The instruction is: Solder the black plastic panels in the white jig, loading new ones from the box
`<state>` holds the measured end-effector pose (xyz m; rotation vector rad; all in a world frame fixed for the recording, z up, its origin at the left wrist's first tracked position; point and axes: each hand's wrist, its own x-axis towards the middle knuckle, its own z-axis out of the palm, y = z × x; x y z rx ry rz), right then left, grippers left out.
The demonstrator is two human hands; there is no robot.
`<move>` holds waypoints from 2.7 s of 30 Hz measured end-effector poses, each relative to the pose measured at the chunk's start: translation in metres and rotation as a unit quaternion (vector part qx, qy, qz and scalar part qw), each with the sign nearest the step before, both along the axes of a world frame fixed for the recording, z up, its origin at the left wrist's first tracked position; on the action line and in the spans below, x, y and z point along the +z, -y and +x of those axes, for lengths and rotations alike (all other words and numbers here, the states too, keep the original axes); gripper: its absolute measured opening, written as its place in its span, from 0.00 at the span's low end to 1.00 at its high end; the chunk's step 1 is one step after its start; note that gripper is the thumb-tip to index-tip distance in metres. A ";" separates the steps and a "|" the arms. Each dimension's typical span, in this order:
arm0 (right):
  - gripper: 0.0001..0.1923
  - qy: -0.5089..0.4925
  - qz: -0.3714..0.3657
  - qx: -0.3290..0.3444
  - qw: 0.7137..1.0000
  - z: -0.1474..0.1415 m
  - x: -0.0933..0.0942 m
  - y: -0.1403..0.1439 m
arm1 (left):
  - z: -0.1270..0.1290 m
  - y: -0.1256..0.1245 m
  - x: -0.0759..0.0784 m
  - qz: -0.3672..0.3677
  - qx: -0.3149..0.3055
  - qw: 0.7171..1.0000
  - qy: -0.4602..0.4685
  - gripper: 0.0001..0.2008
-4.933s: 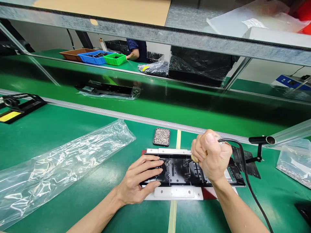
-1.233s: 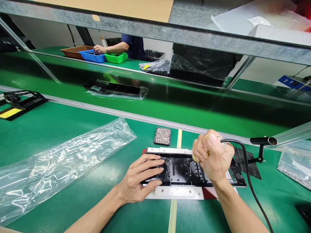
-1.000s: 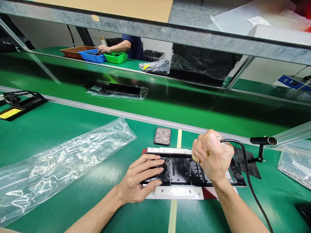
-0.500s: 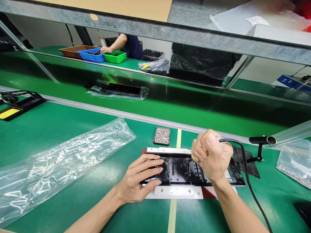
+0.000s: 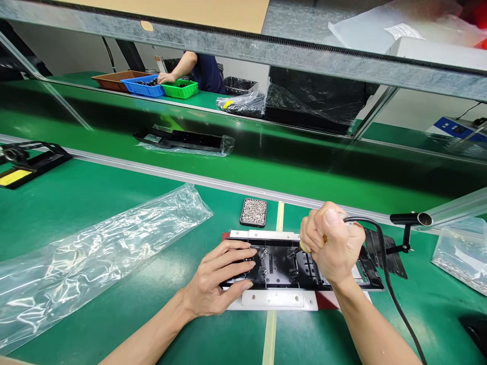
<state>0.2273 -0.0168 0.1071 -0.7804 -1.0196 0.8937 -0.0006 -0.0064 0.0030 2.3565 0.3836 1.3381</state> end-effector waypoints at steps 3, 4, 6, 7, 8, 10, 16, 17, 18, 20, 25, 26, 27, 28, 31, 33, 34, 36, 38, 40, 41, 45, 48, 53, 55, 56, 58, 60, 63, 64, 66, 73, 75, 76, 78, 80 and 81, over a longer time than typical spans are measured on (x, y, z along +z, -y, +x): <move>0.25 0.003 0.000 -0.001 1.000 0.000 0.000 0.000 | 0.000 0.000 0.000 0.002 0.000 1.000 0.000 0.15; 0.25 0.005 -0.001 -0.002 1.000 0.000 0.001 0.000 | 0.000 0.000 0.000 0.002 0.001 1.000 0.000 0.15; 0.25 0.007 -0.001 -0.005 1.000 0.000 0.001 -0.001 | 0.000 0.000 0.000 0.002 0.001 1.000 0.000 0.15; 0.25 0.007 -0.002 -0.006 1.000 0.000 0.001 -0.001 | 0.000 0.000 0.000 0.002 0.001 1.000 0.001 0.15; 0.25 0.006 -0.002 -0.006 1.000 0.000 0.001 -0.001 | 0.000 0.000 0.000 0.002 0.001 1.000 0.001 0.15; 0.25 0.003 -0.002 -0.007 1.000 0.000 0.001 -0.001 | 0.001 0.000 0.000 0.001 0.001 1.000 0.002 0.15; 0.25 0.005 0.001 -0.005 1.000 0.000 0.001 -0.001 | 0.001 0.000 0.001 0.002 0.005 1.000 0.002 0.15; 0.25 0.005 0.001 -0.006 1.000 0.000 0.001 -0.001 | 0.001 0.000 0.001 0.003 0.006 1.000 0.002 0.15; 0.25 0.006 0.002 -0.007 1.000 0.000 0.001 -0.001 | 0.001 0.000 0.002 0.004 0.007 1.000 0.003 0.15; 0.25 0.004 0.000 -0.008 1.000 0.000 0.001 -0.001 | 0.001 0.000 0.003 0.004 0.009 1.000 0.004 0.15; 0.25 -0.003 -0.012 -0.010 1.000 -0.001 0.001 0.000 | 0.002 0.000 0.004 0.003 0.009 1.000 0.007 0.15; 0.25 -0.003 -0.011 -0.010 1.000 -0.001 0.001 0.000 | 0.002 0.000 0.004 0.003 0.009 1.000 0.007 0.15; 0.25 -0.002 -0.011 -0.010 1.000 -0.001 0.001 0.000 | 0.002 0.000 0.003 0.002 0.009 1.000 0.006 0.15; 0.25 -0.002 -0.012 -0.009 1.000 0.000 0.001 0.001 | 0.002 0.000 0.003 0.002 0.009 1.000 0.006 0.15; 0.25 -0.003 -0.012 -0.006 1.000 0.000 0.001 0.001 | 0.001 0.000 0.002 0.003 0.008 1.000 0.006 0.15; 0.25 -0.005 -0.014 -0.005 1.000 0.001 0.001 0.001 | 0.001 0.000 0.002 0.002 0.008 1.000 0.005 0.16; 0.25 -0.005 -0.014 -0.004 1.000 0.001 0.001 0.001 | 0.001 0.000 0.001 0.001 0.007 1.000 0.005 0.16; 0.25 -0.004 -0.015 -0.004 1.000 0.001 0.002 0.001 | 0.001 0.000 0.001 0.000 0.007 1.000 0.005 0.16; 0.25 -0.003 -0.013 -0.004 1.000 0.001 0.002 0.001 | 0.001 0.000 0.001 0.001 0.006 1.000 0.005 0.15; 0.25 -0.003 -0.010 -0.003 1.000 0.001 0.002 0.001 | 0.001 0.000 0.001 0.003 0.006 1.000 0.005 0.15; 0.25 -0.003 -0.010 -0.002 1.000 0.001 0.002 0.001 | 0.001 0.000 0.002 0.003 0.007 1.000 0.006 0.15; 0.25 -0.001 -0.010 -0.003 1.000 0.001 0.001 0.001 | 0.003 0.000 0.004 0.003 0.012 1.000 0.009 0.15; 0.25 -0.001 -0.008 -0.005 1.000 0.001 0.002 0.001 | 0.003 0.000 0.004 0.006 0.012 1.000 0.010 0.15; 0.24 0.002 -0.008 -0.004 1.000 0.000 0.001 0.001 | 0.003 0.000 0.004 0.005 0.020 1.000 0.009 0.15; 0.25 0.005 -0.007 -0.004 1.000 0.001 0.001 0.001 | 0.003 0.000 0.004 0.005 0.018 1.000 0.010 0.15; 0.25 0.006 -0.006 -0.004 1.000 0.001 0.001 0.001 | 0.003 0.000 0.004 0.005 0.017 1.000 0.009 0.15; 0.25 0.008 -0.004 -0.005 1.000 0.001 0.002 0.000 | 0.002 0.000 0.003 0.004 0.013 1.000 0.008 0.15; 0.25 0.007 -0.002 -0.006 1.000 0.001 0.002 0.000 | 0.002 0.000 0.003 0.003 0.012 1.000 0.009 0.15; 0.25 0.003 -0.005 -0.006 1.000 0.001 0.003 -0.001 | 0.003 0.000 0.004 0.002 0.014 1.000 0.011 0.15; 0.25 0.003 -0.007 -0.007 1.000 0.001 0.003 -0.001 | 0.003 0.000 0.004 0.002 0.015 1.000 0.011 0.15; 0.26 0.004 -0.009 -0.010 1.000 0.001 0.003 -0.002 | 0.004 0.000 0.005 0.002 0.017 1.000 0.011 0.15; 0.27 0.012 -0.016 0.002 1.000 0.001 0.003 -0.003 | 0.002 0.000 0.003 0.001 0.011 1.000 0.006 0.16; 0.27 0.010 -0.019 0.007 1.000 0.002 0.004 -0.003 | 0.001 0.000 0.001 0.000 0.006 1.000 0.003 0.16; 0.27 0.010 -0.022 0.008 1.000 0.002 0.004 -0.003 | 0.001 0.000 0.001 0.000 0.005 1.000 0.002 0.16; 0.26 0.009 -0.025 0.007 1.000 0.002 0.004 -0.003 | 0.000 0.000 0.000 -0.001 0.004 1.000 0.000 0.16; 0.26 0.010 -0.026 0.003 1.000 0.002 0.005 -0.003 | 0.000 0.000 -0.001 -0.002 0.004 1.000 -0.001 0.16; 0.25 0.011 -0.025 0.003 1.000 0.001 0.005 -0.003 | -0.001 0.000 -0.001 -0.003 0.004 1.000 -0.001 0.16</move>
